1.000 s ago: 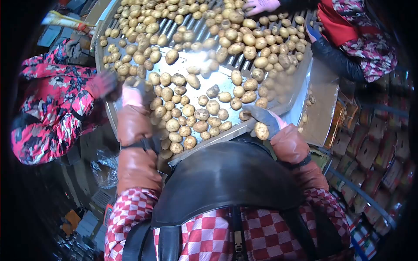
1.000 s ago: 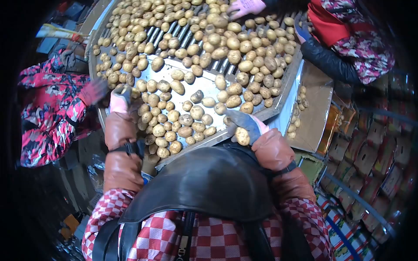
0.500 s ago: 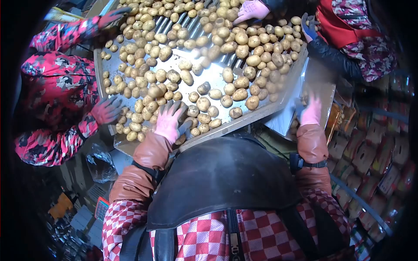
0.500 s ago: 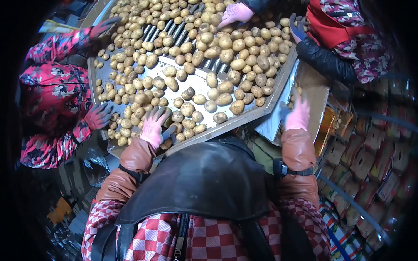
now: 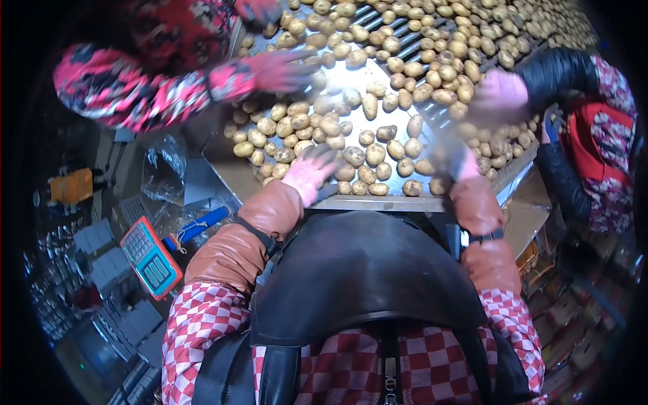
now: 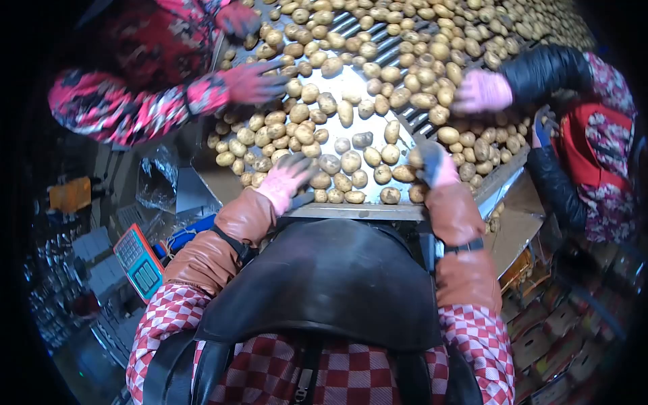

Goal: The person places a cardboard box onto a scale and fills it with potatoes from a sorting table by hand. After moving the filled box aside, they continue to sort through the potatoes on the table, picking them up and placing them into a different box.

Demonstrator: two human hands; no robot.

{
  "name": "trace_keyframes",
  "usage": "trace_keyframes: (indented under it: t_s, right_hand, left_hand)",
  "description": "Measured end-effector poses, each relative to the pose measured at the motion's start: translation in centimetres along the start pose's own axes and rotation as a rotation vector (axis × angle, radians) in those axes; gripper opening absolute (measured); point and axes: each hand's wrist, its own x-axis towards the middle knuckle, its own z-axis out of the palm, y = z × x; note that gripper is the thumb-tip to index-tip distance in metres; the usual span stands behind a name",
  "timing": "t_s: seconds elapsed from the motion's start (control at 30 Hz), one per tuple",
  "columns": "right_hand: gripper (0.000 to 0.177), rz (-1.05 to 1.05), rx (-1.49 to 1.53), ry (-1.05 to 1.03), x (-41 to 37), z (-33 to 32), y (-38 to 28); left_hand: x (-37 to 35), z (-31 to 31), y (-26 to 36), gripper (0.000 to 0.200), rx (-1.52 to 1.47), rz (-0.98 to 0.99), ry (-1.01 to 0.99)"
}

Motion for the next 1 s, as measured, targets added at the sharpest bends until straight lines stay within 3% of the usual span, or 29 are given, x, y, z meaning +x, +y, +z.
trace_keyframes:
  t_s: [0.03, 0.07, 0.1, 0.17, 0.23, 0.3, 0.33, 0.37, 0.4, 0.43, 0.47, 0.5, 0.57, 0.6, 0.7, 0.73, 0.8, 0.87, 0.97, 1.0]
  right_hand:
    - [0.040, 0.259, 0.674, 0.117, -5.6, -1.4, -6.5]
    - [0.039, 0.246, 0.637, 0.158, -9.0, -3.0, -7.0]
    - [0.038, 0.232, 0.599, 0.201, -11.8, -4.7, -6.2]
    - [0.041, 0.035, 0.560, 0.559, -16.8, -5.6, -3.1]
    - [0.042, 0.344, 1.071, 0.622, -18.3, -11.8, 6.5]
    - [0.042, 0.370, 1.149, 0.996, -18.9, -17.3, 14.6]
    - [0.042, 0.368, 1.142, 0.989, -18.5, -16.2, 12.5]
    - [0.038, 0.130, 0.650, 0.979, -17.9, -13.7, 8.6]
    - [0.035, -0.104, 0.166, 0.926, -17.2, -10.7, 3.9]
    - [0.039, -0.145, 0.268, 0.721, -16.1, -8.7, 0.7]
    - [0.037, -0.216, -0.011, 0.604, -15.1, -5.5, -3.2]
    - [0.034, -0.202, -0.197, 0.457, -14.2, -3.3, -6.4]
    - [0.030, -0.455, -0.470, 0.265, -13.1, -0.1, -11.6]
    - [0.032, -0.655, -0.600, 0.234, -11.9, 0.3, -11.6]
    - [0.049, -0.632, -0.752, 0.198, -10.7, 0.3, -11.3]
    - [0.054, -0.634, -0.813, 0.158, -10.6, 0.6, -11.4]
    - [0.069, -0.689, -0.850, -0.022, -10.8, 2.7, -13.2]
    - [0.060, -0.689, -0.999, -0.126, -10.0, 5.8, -13.9]
    - [0.048, -0.815, -1.040, -0.201, -5.8, 9.7, -17.0]
    - [0.046, -0.831, -1.055, -0.226, -5.4, 10.9, -19.4]
  left_hand:
    - [-1.4, 0.4, -0.9, 0.060, 0.047, -0.041, 0.017]
    - [-2.0, 0.0, -1.5, 0.059, 0.051, -0.066, -0.028]
    - [-2.7, -0.1, -2.1, 0.059, 0.006, -0.102, 0.050]
    - [-4.2, 0.2, -3.1, 0.060, 0.125, -0.306, 0.160]
    - [-5.7, 0.8, -4.6, 0.060, 0.179, -0.546, 0.289]
    - [-6.3, 1.6, -7.0, 0.057, 0.066, -0.635, 0.454]
    - [-5.3, 0.4, -6.6, 0.055, 0.158, -0.609, 0.447]
    - [-3.8, -0.8, -5.6, 0.053, 0.252, -0.587, 0.435]
    - [-2.1, 0.0, -5.0, 0.047, 0.147, -0.524, 0.544]
    - [0.5, -3.4, -3.0, 0.042, -0.079, -0.357, 0.459]
    - [2.3, -1.0, -2.2, 0.039, -0.077, -0.253, 0.458]
    - [3.5, 1.0, -1.0, 0.035, 0.081, -0.212, 0.301]
    - [3.9, -0.2, -0.5, 0.035, 0.102, -0.167, 0.146]
    - [2.9, 0.2, -1.0, 0.035, 0.007, -0.247, 0.169]
    - [-1.9, -1.1, -1.9, 0.033, -0.184, -0.511, 0.203]
    - [-3.8, -0.3, -3.0, 0.031, -0.016, -0.576, 0.160]
    - [-6.3, 0.9, -4.4, 0.029, -0.076, -0.679, 0.231]
    - [-6.2, 0.4, -4.9, 0.027, -0.048, -0.765, 0.220]
    - [-3.2, -0.2, -4.7, 0.026, 0.013, -0.762, 0.496]
    - [-1.2, -1.5, -4.3, 0.024, 0.016, -0.643, 0.547]
